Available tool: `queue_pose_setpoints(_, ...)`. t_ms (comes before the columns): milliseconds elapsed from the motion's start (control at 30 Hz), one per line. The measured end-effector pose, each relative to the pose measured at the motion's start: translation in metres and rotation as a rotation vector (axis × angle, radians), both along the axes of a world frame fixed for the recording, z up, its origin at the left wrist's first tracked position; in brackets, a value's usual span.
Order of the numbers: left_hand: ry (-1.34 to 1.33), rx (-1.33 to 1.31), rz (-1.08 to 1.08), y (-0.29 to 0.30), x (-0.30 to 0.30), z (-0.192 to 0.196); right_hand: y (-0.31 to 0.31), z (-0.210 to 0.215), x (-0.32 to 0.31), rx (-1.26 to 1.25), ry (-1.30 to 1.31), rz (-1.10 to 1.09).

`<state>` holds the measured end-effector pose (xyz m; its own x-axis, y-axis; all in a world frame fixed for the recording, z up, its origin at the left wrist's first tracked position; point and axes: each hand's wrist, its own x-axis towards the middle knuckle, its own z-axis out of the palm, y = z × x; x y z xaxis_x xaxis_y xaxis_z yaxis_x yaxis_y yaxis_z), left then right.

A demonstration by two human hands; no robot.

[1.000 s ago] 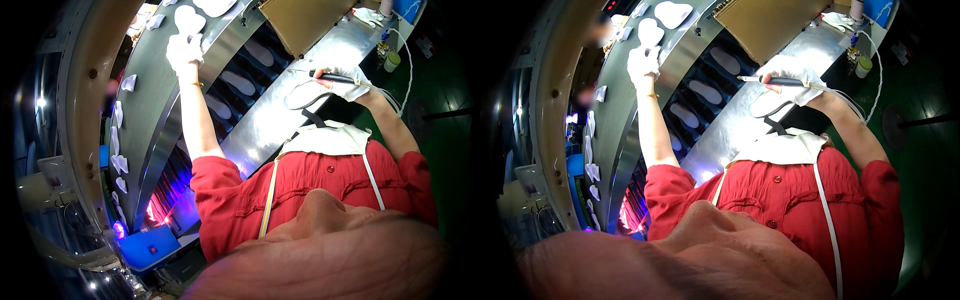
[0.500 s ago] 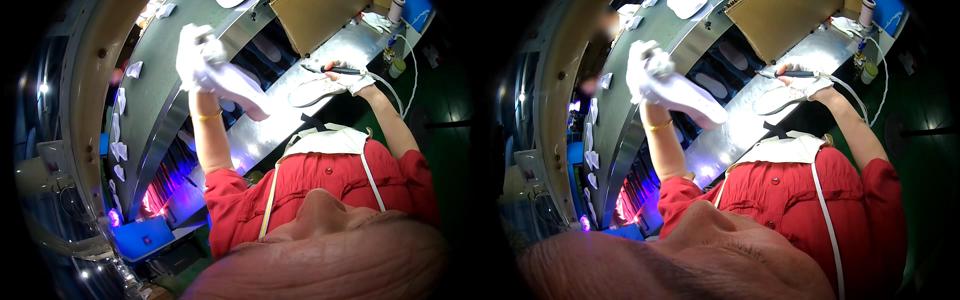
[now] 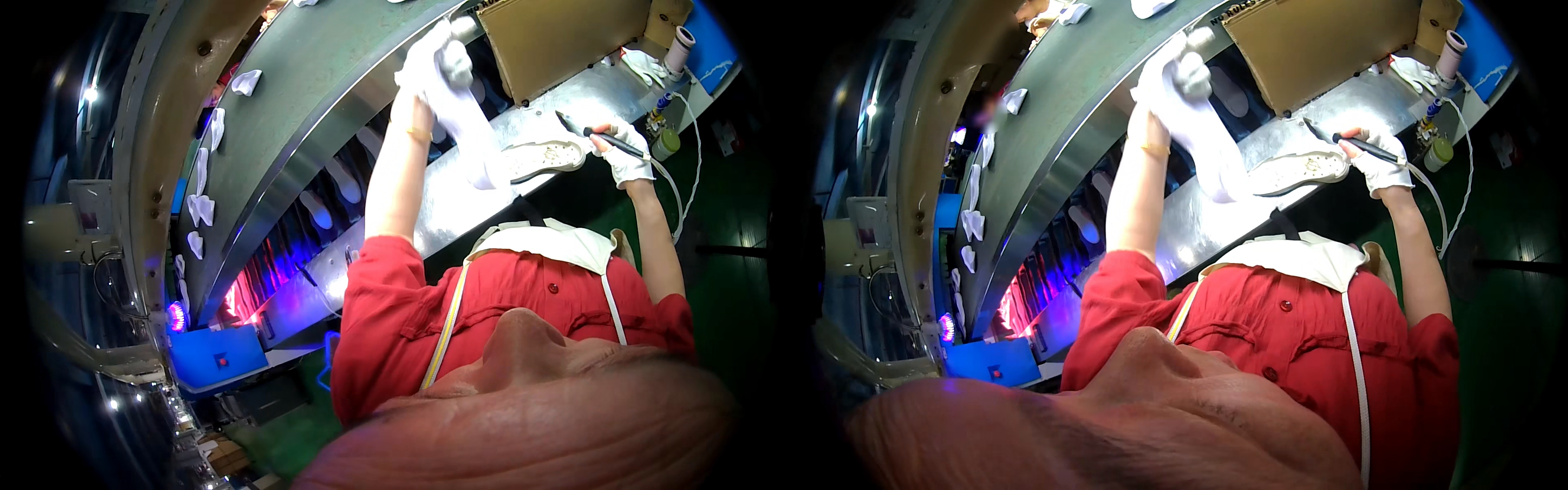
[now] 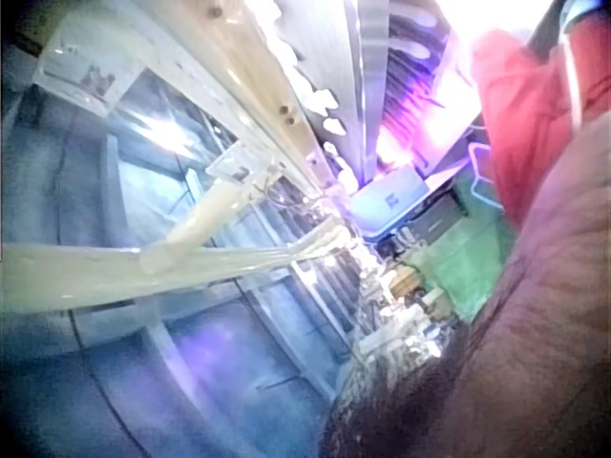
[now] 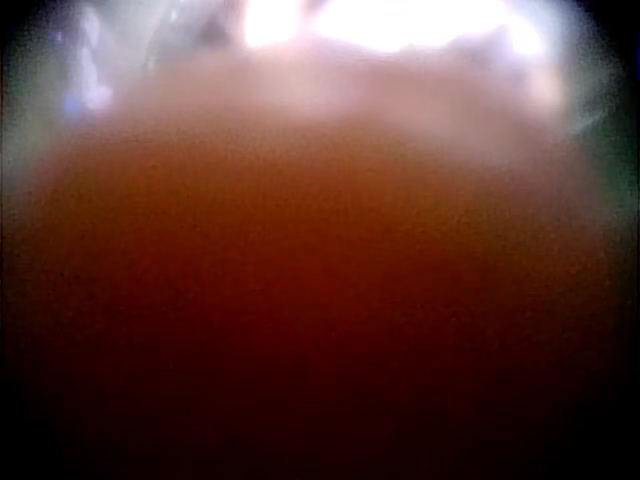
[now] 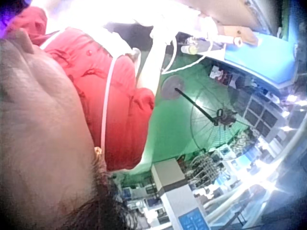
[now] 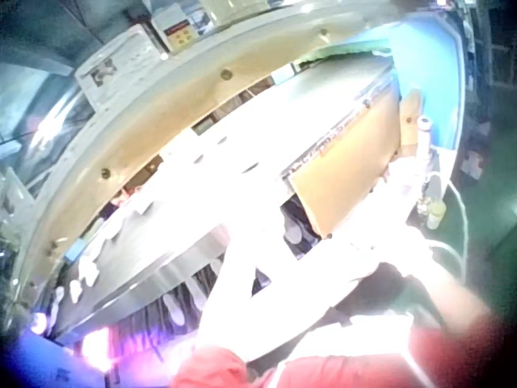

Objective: The person wipes the bottom of shoe soles with a tool and then places the soles onto an assembly line conveyor.

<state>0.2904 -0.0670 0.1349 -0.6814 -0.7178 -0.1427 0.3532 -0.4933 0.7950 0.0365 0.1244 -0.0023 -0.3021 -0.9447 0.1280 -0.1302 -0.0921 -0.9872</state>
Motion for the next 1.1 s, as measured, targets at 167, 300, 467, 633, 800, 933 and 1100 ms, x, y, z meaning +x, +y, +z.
queue_pose_setpoints(167,0.450,0.379,-0.176,0.080,0.037,-0.117,0.002,0.040,0.030,-0.070,-0.018,0.107)
queue_pose_setpoints(300,0.177,0.465,0.376,0.150,0.016,-0.077,-0.006,0.043,0.049,0.015,-0.119,0.304)
queue_pose_setpoints(467,0.290,0.419,0.302,0.159,0.032,-0.104,-0.029,0.052,0.090,-0.020,0.029,0.417)
queue_pose_setpoints(633,0.380,0.331,0.399,0.165,0.003,-0.104,-0.043,0.049,0.099,-0.142,-0.021,0.381)
queue_pose_setpoints(800,0.259,0.197,0.612,0.147,0.004,-0.141,-0.039,0.039,0.120,-0.295,-0.054,0.448)
queue_pose_setpoints(933,0.404,0.356,0.435,0.160,0.014,-0.116,-0.035,0.041,0.121,-0.130,-0.238,0.516)
queue_pose_setpoints(1100,0.273,0.250,0.576,0.147,0.017,-0.132,-0.022,0.030,0.127,-0.394,0.075,0.398)
